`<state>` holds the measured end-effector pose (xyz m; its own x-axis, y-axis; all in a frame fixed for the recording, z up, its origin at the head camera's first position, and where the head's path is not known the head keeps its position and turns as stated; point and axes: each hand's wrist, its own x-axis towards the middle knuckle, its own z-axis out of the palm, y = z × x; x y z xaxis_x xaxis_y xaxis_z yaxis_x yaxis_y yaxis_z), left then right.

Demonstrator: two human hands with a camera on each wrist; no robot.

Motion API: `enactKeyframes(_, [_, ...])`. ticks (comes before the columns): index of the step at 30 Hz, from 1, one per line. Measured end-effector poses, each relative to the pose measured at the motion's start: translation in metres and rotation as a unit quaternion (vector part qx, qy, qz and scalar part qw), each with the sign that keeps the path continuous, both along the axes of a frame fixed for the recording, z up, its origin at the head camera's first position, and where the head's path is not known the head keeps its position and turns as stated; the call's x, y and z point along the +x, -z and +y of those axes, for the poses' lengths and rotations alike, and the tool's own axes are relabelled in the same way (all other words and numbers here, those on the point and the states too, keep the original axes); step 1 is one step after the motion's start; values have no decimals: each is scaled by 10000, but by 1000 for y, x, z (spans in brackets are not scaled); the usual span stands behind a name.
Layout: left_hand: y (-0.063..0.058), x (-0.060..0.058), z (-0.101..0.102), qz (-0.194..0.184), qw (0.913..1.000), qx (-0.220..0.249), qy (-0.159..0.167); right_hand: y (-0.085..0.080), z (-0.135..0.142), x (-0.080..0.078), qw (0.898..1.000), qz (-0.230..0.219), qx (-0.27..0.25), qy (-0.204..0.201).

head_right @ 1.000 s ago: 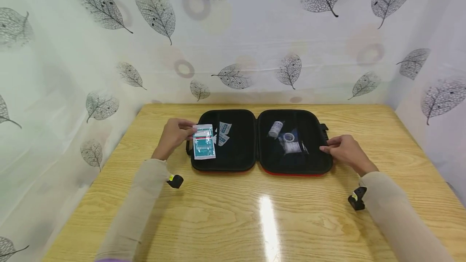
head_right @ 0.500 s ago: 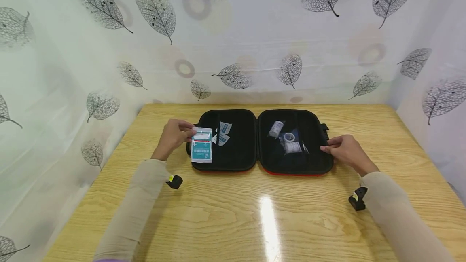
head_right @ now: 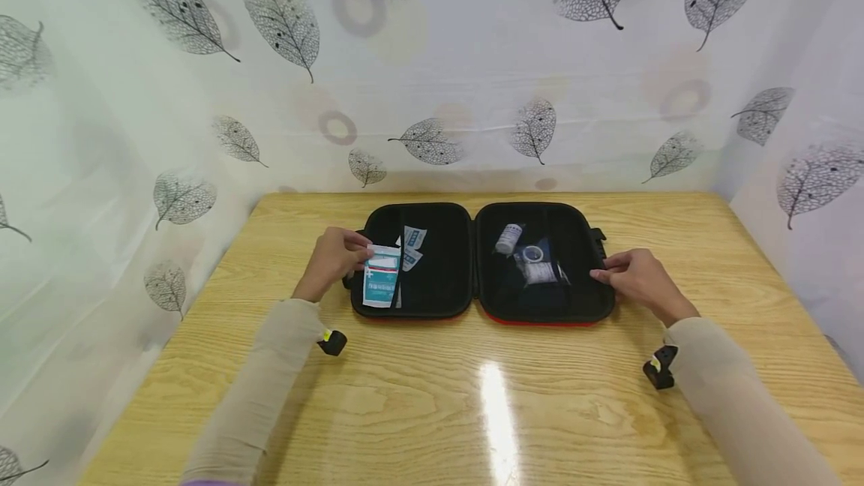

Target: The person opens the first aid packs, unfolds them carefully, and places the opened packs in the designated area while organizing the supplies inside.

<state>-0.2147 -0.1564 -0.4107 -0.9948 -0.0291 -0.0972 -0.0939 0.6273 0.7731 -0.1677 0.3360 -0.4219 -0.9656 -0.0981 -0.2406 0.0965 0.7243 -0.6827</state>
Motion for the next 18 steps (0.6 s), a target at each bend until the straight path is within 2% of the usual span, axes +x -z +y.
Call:
enactKeyframes(11, [6,-1,12,24,9995,-26,312,-1,-1,0,10000,6,37,25])
enactKeyframes(18, [10,0,21,-19,9993,-54,368,0,0,-1,9999,7,164,39])
